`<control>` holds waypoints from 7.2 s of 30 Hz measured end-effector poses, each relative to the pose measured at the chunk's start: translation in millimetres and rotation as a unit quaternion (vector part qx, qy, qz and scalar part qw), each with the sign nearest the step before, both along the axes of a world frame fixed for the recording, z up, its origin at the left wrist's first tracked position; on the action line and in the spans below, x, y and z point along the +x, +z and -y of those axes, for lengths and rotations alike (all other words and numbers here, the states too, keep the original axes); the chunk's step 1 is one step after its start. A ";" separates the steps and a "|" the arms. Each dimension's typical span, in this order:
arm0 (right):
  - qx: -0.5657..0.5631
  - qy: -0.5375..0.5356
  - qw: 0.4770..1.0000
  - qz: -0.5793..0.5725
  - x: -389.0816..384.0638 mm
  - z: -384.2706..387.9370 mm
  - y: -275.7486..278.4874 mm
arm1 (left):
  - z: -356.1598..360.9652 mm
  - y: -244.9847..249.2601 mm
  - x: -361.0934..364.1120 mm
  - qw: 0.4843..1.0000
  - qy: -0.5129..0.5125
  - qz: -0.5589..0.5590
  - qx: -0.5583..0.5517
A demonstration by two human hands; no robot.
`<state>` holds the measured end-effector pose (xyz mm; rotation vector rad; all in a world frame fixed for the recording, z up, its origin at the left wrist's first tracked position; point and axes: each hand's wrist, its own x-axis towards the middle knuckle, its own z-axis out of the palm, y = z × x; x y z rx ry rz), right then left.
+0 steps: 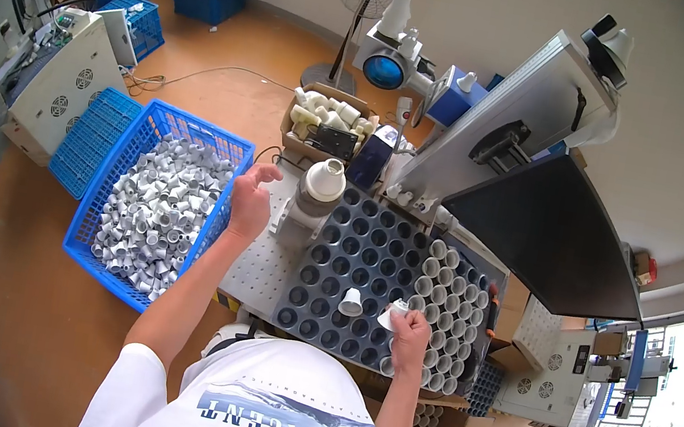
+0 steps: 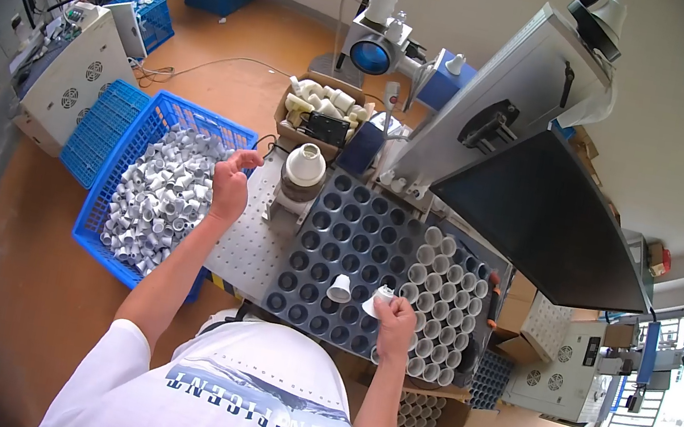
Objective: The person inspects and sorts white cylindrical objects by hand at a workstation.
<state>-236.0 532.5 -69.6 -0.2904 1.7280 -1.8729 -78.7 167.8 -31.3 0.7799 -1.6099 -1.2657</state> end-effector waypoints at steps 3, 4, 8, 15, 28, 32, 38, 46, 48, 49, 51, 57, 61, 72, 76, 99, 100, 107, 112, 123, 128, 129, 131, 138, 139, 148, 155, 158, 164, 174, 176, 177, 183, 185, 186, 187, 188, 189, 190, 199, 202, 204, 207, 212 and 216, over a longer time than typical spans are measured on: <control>0.005 -0.012 1.000 -0.024 11.5 26.9 36.2 | 4.6 15.2 -13.4 1.000 0.002 -0.006 -0.022; 0.001 -0.016 0.999 -0.034 13.2 34.4 42.6 | 4.8 22.0 -16.9 0.999 0.003 -0.016 -0.029; 0.008 -0.021 0.997 -0.075 15.2 50.4 51.9 | 6.1 37.3 -26.3 0.997 0.012 -0.040 -0.068; 0.001 -0.016 0.996 -0.084 25.3 67.0 57.2 | 8.6 45.1 -31.6 0.990 -0.009 -0.104 -0.099; -0.091 0.031 0.986 -0.132 15.3 142.0 99.8 | 2.3 57.5 -77.1 0.986 -0.122 -0.046 -0.101; -0.142 0.055 0.970 -0.188 24.1 213.1 108.3 | 7.6 78.5 -63.7 0.983 -0.143 -0.100 -0.058; -0.062 0.071 0.928 -0.362 22.3 262.3 70.4 | 87.1 39.4 55.0 0.992 0.074 -0.069 -0.079; 0.011 0.072 0.893 -0.443 18.8 246.6 78.4 | 77.8 -114.1 189.3 0.947 0.209 0.242 -0.031; 0.104 0.064 0.900 -0.420 12.3 210.4 76.2 | 45.6 -130.3 191.3 0.956 0.163 0.242 0.007; 0.176 0.076 0.888 -0.418 5.2 187.2 63.4 | 27.0 -117.2 185.9 0.963 0.123 0.238 0.037; 0.381 0.169 0.834 -0.361 5.3 139.7 54.8 | -0.8 -128.4 180.2 0.960 0.098 0.257 0.048; 0.474 0.162 0.774 -0.388 59.9 76.5 -8.4 | -70.6 -97.1 123.4 0.944 -0.130 0.302 0.023; 0.406 0.115 0.818 -0.391 65.6 72.1 -24.9 | -103.8 -87.6 84.9 0.911 -0.275 0.302 -0.064; 0.388 0.117 0.841 -0.358 43.2 40.5 -32.7 | -149.0 -76.4 73.1 0.905 -0.299 0.300 -0.036; 0.364 0.130 0.847 -0.365 39.4 42.0 -34.3 | -158.3 -84.8 89.0 0.904 -0.288 0.313 -0.040; 0.314 0.150 0.849 -0.397 33.0 38.1 -40.6 | -177.7 -78.9 91.1 0.917 -0.248 0.310 0.034; 0.314 0.153 0.848 -0.398 33.8 36.5 -40.1 | -177.6 -80.4 90.2 0.916 -0.251 0.312 0.030; 0.313 0.149 0.854 -0.389 42.4 28.6 -37.3 | -172.4 -78.8 89.5 0.912 -0.265 0.312 0.024; 0.305 0.141 0.863 -0.377 44.0 28.7 -34.2 | -163.4 -77.9 87.8 0.904 -0.279 0.322 0.048; 0.291 0.094 0.881 -0.362 47.7 42.7 -24.8 | -140.2 -79.4 88.5 0.913 -0.273 0.302 0.032; 0.291 0.070 0.904 -0.306 52.8 51.1 -12.5 | -126.8 -73.0 86.1 0.913 -0.266 0.303 0.054; 0.295 0.068 0.905 -0.300 53.3 52.1 -11.3 | -123.4 -74.5 85.0 0.916 -0.263 0.297 0.055; 0.300 0.067 0.905 -0.294 53.9 53.2 -11.4 | -116.4 -78.1 82.4 0.922 -0.255 0.285 0.059; 0.299 0.070 0.893 -0.330 54.2 52.4 -12.2 | -88.5 -66.0 67.7 0.958 -0.203 0.193 0.066; 0.297 0.069 0.887 -0.346 53.2 51.9 -12.7 | -81.7 -57.8 63.2 0.968 -0.177 0.173 0.044; 0.138 0.027 0.976 -0.164 11.9 94.4 36.7 | -6.2 54.5 -38.9 0.995 -0.060 -0.033 -0.079; -0.101 0.080 0.974 -0.186 15.7 218.5 104.9 | 7.6 83.8 -57.1 0.979 -0.149 -0.117 -0.075; -0.021 0.125 0.958 -0.257 23.4 249.7 96.6 | 46.6 78.1 10.0 0.995 -0.025 -0.070 -0.066; 0.002 0.078 0.908 -0.412 24.5 265.9 76.0 | 144.2 -76.1 170.9 0.943 0.244 0.193 -0.121; 0.053 0.031 0.916 -0.396 5.7 187.1 39.7 | -27.6 -144.9 162.5 0.958 0.029 0.283 0.030; 0.137 -0.003 0.896 -0.422 -24.7 143.2 17.9 | -64.6 -131.6 150.9 0.957 -0.009 0.288 0.008; 0.181 -0.021 0.878 -0.443 -47.4 122.0 5.2 | -82.3 -126.8 145.8 0.956 -0.022 0.292 -0.032; 0.508 -0.040 0.771 -0.382 -168.2 54.8 -19.0 | -134.2 -100.6 136.7 0.939 -0.138 0.313 0.036; 0.564 -0.011 0.759 -0.326 -187.5 58.9 -12.9 | -143.3 -90.4 135.8 0.938 -0.140 0.317 0.023; 0.585 0.022 0.751 -0.305 -194.4 62.9 -10.7 | -147.7 -85.9 135.3 0.937 -0.141 0.319 0.017; 0.606 0.055 0.741 -0.284 -199.2 67.7 -6.8 | -152.1 -82.2 135.6 0.938 -0.138 0.319 0.000; 0.625 0.088 0.730 -0.262 -201.2 72.7 -4.2 | -156.0 -79.8 137.2 0.937 -0.133 0.323 -0.002; 0.631 0.081 0.723 -0.271 -200.7 77.5 -2.4 | -159.7 -78.7 139.4 0.936 -0.129 0.326 -0.003; 0.626 0.081 0.725 -0.273 -202.8 80.6 -5.0 | -162.5 -77.6 142.4 0.936 -0.126 0.330 -0.005; 0.464 -0.013 0.780 -0.420 -180.1 74.1 1.3 | -162.0 -89.6 162.4 0.942 -0.100 0.321 0.020; 0.339 0.003 0.789 -0.513 -121.1 86.6 -9.6 | -160.2 -96.7 154.5 0.942 -0.116 0.314 0.026; 0.278 0.023 0.783 -0.556 -71.1 93.6 -10.3 | -157.1 -99.7 145.4 0.936 -0.140 0.321 0.023; 0.279 0.049 0.782 -0.555 -29.1 88.0 -36.5 | -150.0 -100.4 129.9 0.928 -0.162 0.335 0.004; 0.339 0.035 0.805 -0.486 -5.4 66.6 -36.2 | -145.2 -98.7 109.3 0.930 -0.190 0.316 -0.016; 0.331 0.034 0.819 -0.468 3.3 64.1 -42.1 | -141.4 -109.4 108.2 0.916 -0.242 0.317 -0.034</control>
